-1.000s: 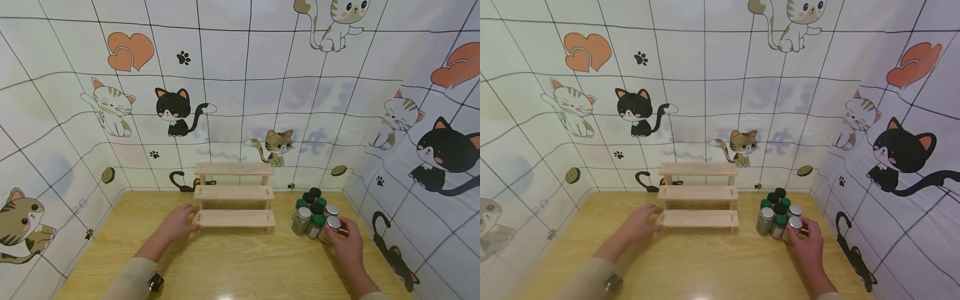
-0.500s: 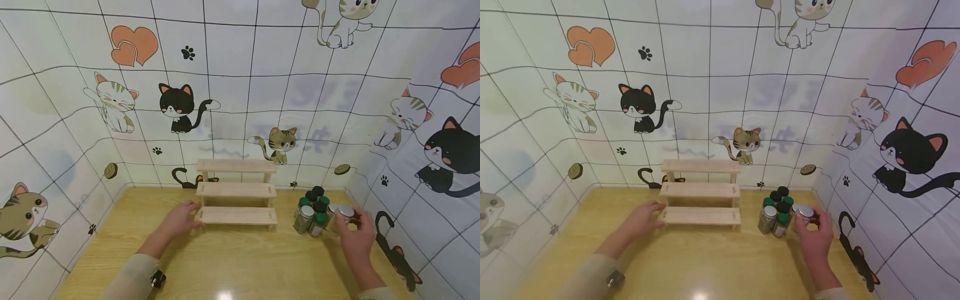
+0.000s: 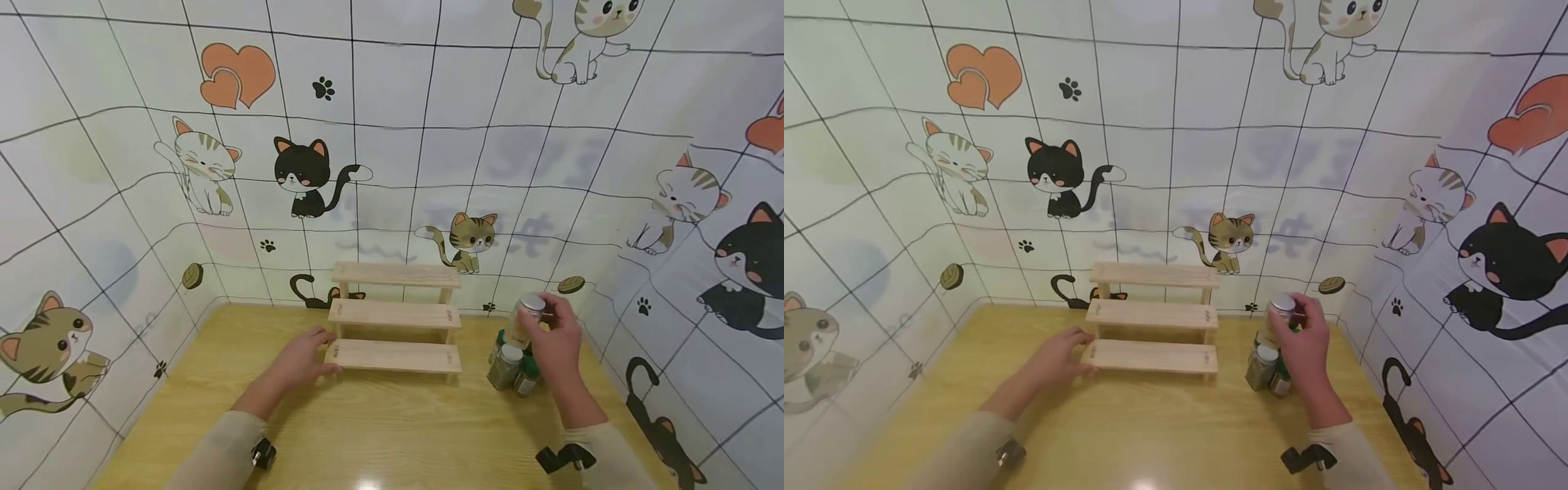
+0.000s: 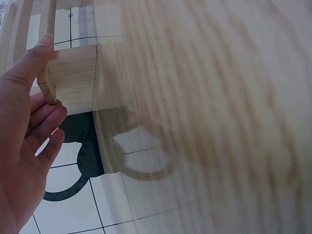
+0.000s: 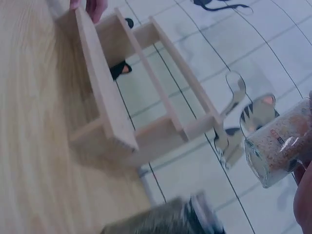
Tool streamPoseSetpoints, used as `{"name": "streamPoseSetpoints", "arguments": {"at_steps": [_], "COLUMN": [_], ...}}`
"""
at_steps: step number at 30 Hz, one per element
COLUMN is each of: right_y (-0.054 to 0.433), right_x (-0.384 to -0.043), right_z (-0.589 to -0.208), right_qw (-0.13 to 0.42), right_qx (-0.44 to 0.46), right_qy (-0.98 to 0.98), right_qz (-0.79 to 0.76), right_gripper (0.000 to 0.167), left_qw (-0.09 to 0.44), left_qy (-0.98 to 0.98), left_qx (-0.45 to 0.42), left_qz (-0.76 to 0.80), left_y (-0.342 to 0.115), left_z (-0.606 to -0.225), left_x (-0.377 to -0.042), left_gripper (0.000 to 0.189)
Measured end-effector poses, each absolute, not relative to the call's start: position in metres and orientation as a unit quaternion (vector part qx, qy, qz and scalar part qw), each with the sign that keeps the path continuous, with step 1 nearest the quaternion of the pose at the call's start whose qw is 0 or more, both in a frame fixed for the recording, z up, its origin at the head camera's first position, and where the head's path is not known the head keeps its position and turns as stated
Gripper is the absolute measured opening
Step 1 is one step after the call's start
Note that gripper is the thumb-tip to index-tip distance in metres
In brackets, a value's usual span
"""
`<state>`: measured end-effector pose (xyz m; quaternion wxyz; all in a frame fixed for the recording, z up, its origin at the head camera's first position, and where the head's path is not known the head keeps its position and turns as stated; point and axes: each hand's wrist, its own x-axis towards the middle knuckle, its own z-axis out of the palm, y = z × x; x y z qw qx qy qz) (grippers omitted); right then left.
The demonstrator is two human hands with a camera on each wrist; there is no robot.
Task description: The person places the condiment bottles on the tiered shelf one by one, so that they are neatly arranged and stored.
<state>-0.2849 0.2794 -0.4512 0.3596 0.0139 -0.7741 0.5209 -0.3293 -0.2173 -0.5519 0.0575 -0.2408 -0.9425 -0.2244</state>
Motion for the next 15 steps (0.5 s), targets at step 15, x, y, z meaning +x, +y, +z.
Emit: {"name": "streamPoseSetpoints", "arguments": {"at_steps": [15], "right_y": [0.177], "right_x": [-0.374], "right_z": [-0.407], "right_qw": [0.171], "right_qx": [0.145], "right_qy": [-0.764], "right_qz": [0.605], "right_gripper": [0.044], "left_qw": [0.043], "left_qy": [-0.940], "left_qx": [-0.235], "left_qz": [-0.243], "left_y": [-0.214], "left_z": [-0.545], "left_x": [-0.326], "left_gripper": [0.068]}}
